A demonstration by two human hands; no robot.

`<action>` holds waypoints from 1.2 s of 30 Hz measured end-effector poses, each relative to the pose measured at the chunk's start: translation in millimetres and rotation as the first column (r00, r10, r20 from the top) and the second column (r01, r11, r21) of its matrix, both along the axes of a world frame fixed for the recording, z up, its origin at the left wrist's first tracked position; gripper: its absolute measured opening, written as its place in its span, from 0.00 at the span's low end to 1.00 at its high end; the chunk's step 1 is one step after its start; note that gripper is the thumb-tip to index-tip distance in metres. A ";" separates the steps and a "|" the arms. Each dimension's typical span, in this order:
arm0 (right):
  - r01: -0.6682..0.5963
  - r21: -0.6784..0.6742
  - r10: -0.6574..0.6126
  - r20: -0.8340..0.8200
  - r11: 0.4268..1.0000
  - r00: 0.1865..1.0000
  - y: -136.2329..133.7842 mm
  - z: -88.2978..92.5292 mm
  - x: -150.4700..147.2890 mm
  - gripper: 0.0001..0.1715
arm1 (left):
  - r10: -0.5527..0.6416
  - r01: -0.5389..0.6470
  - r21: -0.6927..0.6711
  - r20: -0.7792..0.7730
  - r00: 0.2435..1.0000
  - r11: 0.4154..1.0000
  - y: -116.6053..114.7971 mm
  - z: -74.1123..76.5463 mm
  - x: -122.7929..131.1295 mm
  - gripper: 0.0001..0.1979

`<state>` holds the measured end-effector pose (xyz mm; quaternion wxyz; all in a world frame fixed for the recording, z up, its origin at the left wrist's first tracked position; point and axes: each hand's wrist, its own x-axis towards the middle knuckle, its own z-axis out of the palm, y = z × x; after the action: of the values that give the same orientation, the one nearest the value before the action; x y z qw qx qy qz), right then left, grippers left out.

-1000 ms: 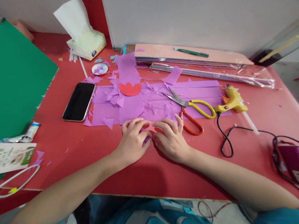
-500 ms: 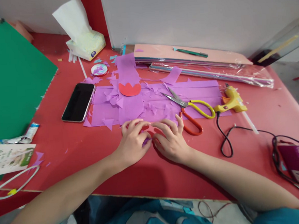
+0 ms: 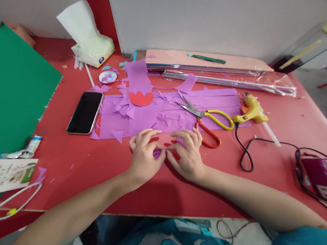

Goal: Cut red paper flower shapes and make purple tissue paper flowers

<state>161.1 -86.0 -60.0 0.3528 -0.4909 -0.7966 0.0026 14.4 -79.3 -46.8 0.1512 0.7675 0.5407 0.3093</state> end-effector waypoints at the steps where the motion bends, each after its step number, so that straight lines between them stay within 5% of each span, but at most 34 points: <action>1: -0.006 -0.011 0.006 -0.024 1.000 1.000 -0.6 0.4 -0.3 0.03 | 0.011 -0.011 -0.001 0.010 1.000 1.000 0.3 0.5 0.1 0.05; 13: -0.031 -0.050 0.024 -0.134 0.998 0.991 0.6 -1.1 -0.9 0.04 | 0.027 -0.011 -0.109 0.148 0.989 0.994 0.8 4.9 0.8 0.05; 27: -0.167 -0.109 0.152 -0.128 0.980 0.980 -7.4 4.5 -3.6 0.13 | 0.050 -0.029 -0.086 0.261 0.964 0.996 3.5 3.4 -6.8 0.06; 36: -0.185 -0.099 0.176 -0.097 0.978 0.980 -2.5 6.0 1.1 0.13 | 0.043 -0.042 -0.010 0.173 0.984 0.999 7.3 6.9 -7.5 0.05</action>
<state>162.2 -88.5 -54.0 0.3588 -0.4342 -0.8204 0.0988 6.9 -72.0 -39.9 0.1936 0.7255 0.5427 0.3764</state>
